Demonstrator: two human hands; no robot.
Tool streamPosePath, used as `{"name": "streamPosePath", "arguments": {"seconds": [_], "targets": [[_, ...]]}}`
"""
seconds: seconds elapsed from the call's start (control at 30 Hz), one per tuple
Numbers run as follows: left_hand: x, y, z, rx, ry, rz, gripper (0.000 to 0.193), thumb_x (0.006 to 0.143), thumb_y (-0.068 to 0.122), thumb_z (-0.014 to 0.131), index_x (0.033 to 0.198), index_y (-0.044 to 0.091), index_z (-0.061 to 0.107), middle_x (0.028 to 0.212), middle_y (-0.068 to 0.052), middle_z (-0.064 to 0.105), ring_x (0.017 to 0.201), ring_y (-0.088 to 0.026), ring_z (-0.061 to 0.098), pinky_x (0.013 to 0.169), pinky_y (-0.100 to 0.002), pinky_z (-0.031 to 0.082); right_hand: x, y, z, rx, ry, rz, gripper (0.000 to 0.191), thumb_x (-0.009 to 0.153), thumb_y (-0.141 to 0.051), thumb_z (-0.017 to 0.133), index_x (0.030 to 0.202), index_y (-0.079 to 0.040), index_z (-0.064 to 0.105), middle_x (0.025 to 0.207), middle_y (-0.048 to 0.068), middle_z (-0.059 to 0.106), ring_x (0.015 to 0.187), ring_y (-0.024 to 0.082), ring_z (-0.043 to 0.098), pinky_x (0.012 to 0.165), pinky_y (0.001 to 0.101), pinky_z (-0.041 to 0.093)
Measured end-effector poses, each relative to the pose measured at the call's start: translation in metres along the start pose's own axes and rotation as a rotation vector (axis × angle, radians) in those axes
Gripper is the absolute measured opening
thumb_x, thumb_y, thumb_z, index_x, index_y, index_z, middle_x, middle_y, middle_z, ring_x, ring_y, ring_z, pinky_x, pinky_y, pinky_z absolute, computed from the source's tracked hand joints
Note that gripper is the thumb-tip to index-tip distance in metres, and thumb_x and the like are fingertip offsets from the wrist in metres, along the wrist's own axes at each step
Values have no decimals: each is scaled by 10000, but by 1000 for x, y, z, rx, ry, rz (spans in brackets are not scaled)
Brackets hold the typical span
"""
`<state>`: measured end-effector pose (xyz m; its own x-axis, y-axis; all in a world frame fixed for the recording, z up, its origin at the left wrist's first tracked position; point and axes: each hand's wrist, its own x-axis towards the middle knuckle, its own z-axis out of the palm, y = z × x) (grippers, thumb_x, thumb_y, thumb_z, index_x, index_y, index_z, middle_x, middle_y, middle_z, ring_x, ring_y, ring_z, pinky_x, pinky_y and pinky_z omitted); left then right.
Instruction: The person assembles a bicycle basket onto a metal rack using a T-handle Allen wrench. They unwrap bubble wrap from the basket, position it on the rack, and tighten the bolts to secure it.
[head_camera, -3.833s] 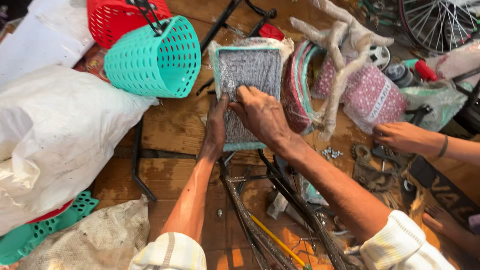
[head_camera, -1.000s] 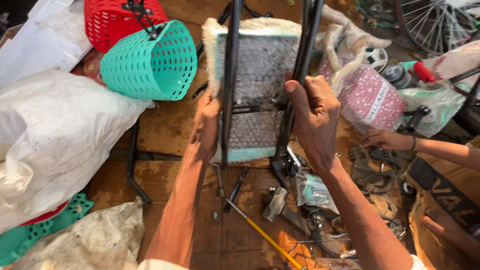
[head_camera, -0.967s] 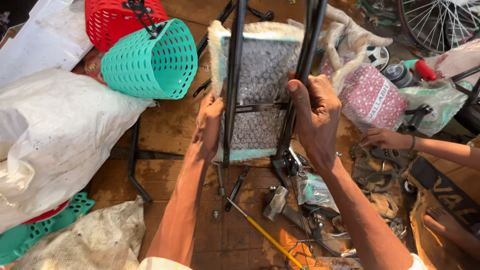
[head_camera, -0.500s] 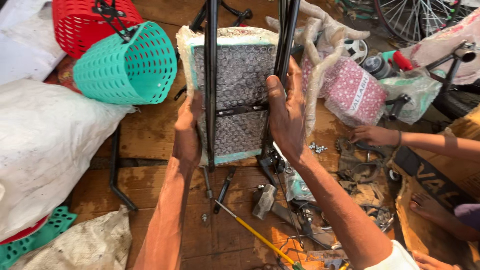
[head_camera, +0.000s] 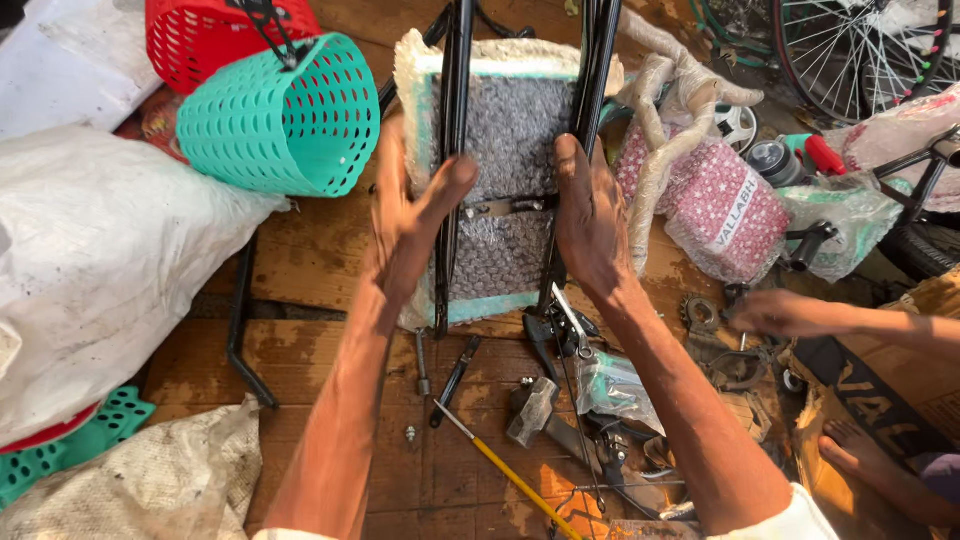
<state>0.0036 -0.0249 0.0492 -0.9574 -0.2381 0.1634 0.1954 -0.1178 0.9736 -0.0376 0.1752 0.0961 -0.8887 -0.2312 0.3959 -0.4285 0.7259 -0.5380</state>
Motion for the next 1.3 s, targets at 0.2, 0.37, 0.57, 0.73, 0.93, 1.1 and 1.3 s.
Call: {"name": "streamPosePath", "arguments": {"seconds": [0.2,0.37,0.57,0.73,0.93,1.1,1.3], "targets": [[32,37,14,143,110,210,1074,783,626,798,1441,-102,360,1302,-295,581,1247,-375,585,1069,-499,512,4,1,-1,186,-67,184,755,1079,-631,255,1429,-31,549,1222,275,657,1144,399,626,1033,527,438],[35,45,15,-17,188,117,667,733,461,790,1137,-56,667,1042,-204,754,947,-270,708,887,-458,601,-2,50,4,1140,-152,518,632,1085,-520,465,1545,-98,564,1399,104,648,846,244,447,620,326,265],[44,22,-5,-54,177,211,778,766,484,822,1286,-41,579,1129,-107,649,1106,-253,638,968,-455,520,-73,95,-14,283,-374,-334,245,943,150,593,1144,20,641,1268,237,664,1286,352,581,990,391,500],[49,2,8,-70,162,303,845,801,552,825,1381,-11,580,1256,-100,612,1260,-298,640,1115,-477,494,-96,62,-20,1310,-26,877,237,949,-29,586,1181,22,587,1070,120,722,1053,223,700,921,301,591],[51,14,15,-96,132,162,683,777,509,827,1193,-13,689,1099,-141,710,1118,-288,690,1087,-497,525,-89,18,-50,1380,-58,653,153,1065,-116,645,1173,-11,620,983,100,670,809,132,649,690,226,567],[45,20,16,-161,108,163,538,839,392,810,1191,-1,703,1163,-165,742,1133,-229,724,1105,-457,534,-75,-17,-45,1329,-140,617,205,1017,-107,675,1171,27,663,1005,91,689,869,125,675,772,235,590],[46,24,17,-244,4,132,521,870,433,764,1207,40,711,1161,-82,756,1118,-134,699,1051,-335,501,-55,-57,-25,1246,-203,465,250,971,-48,680,1212,20,665,1091,119,722,979,152,713,881,283,618]]}}
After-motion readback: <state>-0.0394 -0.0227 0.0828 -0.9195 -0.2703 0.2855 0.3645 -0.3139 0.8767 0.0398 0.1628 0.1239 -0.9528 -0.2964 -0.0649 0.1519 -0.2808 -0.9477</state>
